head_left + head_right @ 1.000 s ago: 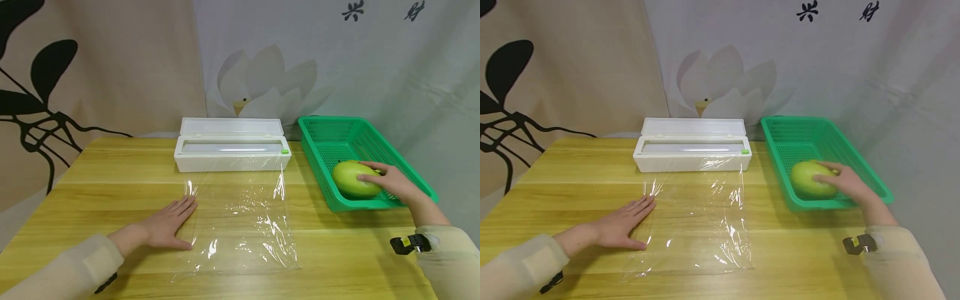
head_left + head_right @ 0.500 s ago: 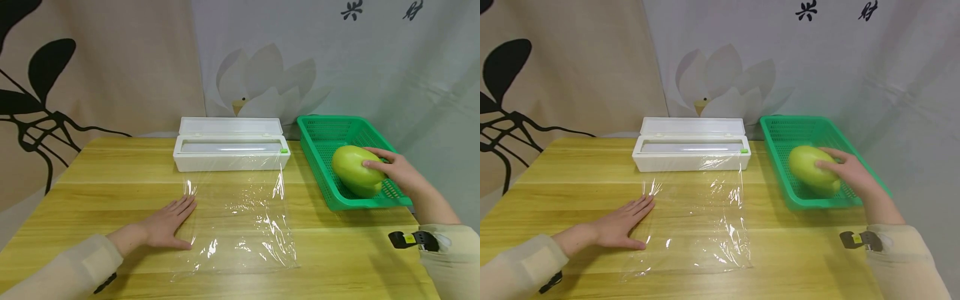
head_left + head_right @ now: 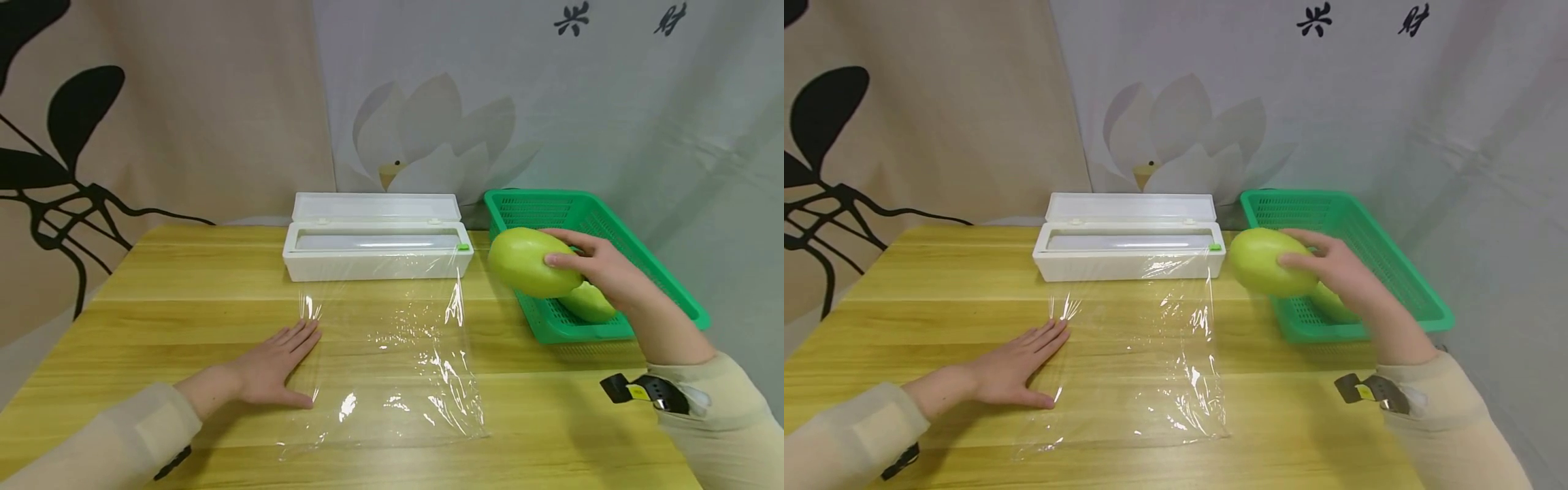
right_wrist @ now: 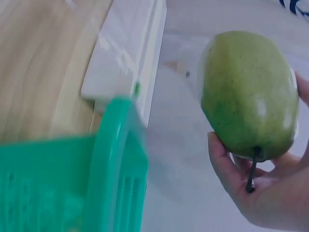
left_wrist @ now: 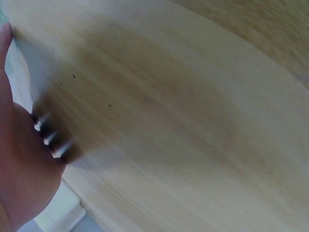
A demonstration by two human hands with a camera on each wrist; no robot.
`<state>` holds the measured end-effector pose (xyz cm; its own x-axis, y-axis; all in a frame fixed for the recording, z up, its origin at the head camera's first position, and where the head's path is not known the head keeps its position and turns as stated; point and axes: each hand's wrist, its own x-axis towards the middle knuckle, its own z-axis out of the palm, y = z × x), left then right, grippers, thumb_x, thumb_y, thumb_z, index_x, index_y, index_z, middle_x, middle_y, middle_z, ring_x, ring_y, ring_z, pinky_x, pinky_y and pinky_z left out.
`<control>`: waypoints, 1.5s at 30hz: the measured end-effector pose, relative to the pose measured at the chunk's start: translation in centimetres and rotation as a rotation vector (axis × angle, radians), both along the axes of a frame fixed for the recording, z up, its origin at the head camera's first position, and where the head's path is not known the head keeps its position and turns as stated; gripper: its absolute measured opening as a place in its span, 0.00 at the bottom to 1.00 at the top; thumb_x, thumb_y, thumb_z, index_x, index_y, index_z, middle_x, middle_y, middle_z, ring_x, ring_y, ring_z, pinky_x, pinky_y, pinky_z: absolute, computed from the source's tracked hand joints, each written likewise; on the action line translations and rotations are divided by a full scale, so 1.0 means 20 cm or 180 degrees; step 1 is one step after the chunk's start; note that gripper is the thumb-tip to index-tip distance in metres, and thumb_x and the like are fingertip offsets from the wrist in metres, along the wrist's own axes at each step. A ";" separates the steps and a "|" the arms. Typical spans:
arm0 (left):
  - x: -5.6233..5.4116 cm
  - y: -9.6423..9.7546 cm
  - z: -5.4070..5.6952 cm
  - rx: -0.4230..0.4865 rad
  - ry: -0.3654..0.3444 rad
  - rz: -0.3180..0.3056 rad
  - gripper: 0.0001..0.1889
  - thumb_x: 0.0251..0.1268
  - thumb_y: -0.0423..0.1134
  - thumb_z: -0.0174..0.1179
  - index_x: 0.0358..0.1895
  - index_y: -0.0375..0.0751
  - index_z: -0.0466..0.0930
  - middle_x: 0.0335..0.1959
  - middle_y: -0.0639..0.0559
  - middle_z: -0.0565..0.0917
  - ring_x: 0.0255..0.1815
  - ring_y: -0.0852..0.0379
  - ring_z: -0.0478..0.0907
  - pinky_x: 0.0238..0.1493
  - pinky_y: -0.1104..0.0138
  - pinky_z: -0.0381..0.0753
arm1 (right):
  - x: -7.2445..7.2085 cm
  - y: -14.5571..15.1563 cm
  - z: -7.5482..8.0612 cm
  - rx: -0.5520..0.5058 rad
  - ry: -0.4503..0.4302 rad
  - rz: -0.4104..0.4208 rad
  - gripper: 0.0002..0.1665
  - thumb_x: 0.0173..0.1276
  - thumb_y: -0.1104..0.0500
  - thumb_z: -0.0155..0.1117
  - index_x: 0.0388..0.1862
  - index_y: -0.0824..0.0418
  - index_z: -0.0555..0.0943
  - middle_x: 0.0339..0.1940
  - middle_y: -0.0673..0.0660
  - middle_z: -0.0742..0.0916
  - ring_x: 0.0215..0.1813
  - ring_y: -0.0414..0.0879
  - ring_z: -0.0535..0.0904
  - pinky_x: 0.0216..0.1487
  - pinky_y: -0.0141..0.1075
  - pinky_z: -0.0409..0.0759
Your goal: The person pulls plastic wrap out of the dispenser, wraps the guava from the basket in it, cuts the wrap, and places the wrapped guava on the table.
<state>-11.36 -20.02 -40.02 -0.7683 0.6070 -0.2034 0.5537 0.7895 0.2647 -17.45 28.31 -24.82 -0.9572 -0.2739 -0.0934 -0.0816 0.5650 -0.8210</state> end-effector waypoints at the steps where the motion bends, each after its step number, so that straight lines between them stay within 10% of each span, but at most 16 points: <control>1: 0.00 0.00 0.00 0.0004 -0.0003 0.0002 0.58 0.50 0.75 0.50 0.73 0.32 0.44 0.75 0.36 0.43 0.76 0.38 0.40 0.73 0.47 0.47 | 0.00 -0.03 0.00 -0.0031 -0.0011 0.0017 0.32 0.71 0.52 0.53 0.72 0.54 0.60 0.51 0.38 0.73 0.45 0.32 0.75 0.43 0.26 0.77; 14: 0.01 -0.01 0.00 0.0000 -0.0069 0.0036 0.58 0.50 0.74 0.51 0.73 0.32 0.44 0.75 0.36 0.43 0.75 0.37 0.40 0.73 0.46 0.47 | 0.02 -0.37 -0.06 -0.0195 -0.0159 0.0287 0.34 0.66 0.53 0.59 0.70 0.56 0.64 0.62 0.62 0.74 0.49 0.43 0.74 0.50 0.34 0.74; 45: -0.01 0.01 0.00 -0.0049 -0.0120 0.0047 0.59 0.50 0.75 0.51 0.73 0.34 0.43 0.76 0.37 0.41 0.76 0.38 0.38 0.74 0.47 0.46 | 0.00 -0.89 -0.56 -0.0112 -0.0454 0.0680 0.39 0.52 0.50 0.72 0.65 0.51 0.71 0.64 0.57 0.74 0.61 0.54 0.70 0.62 0.48 0.72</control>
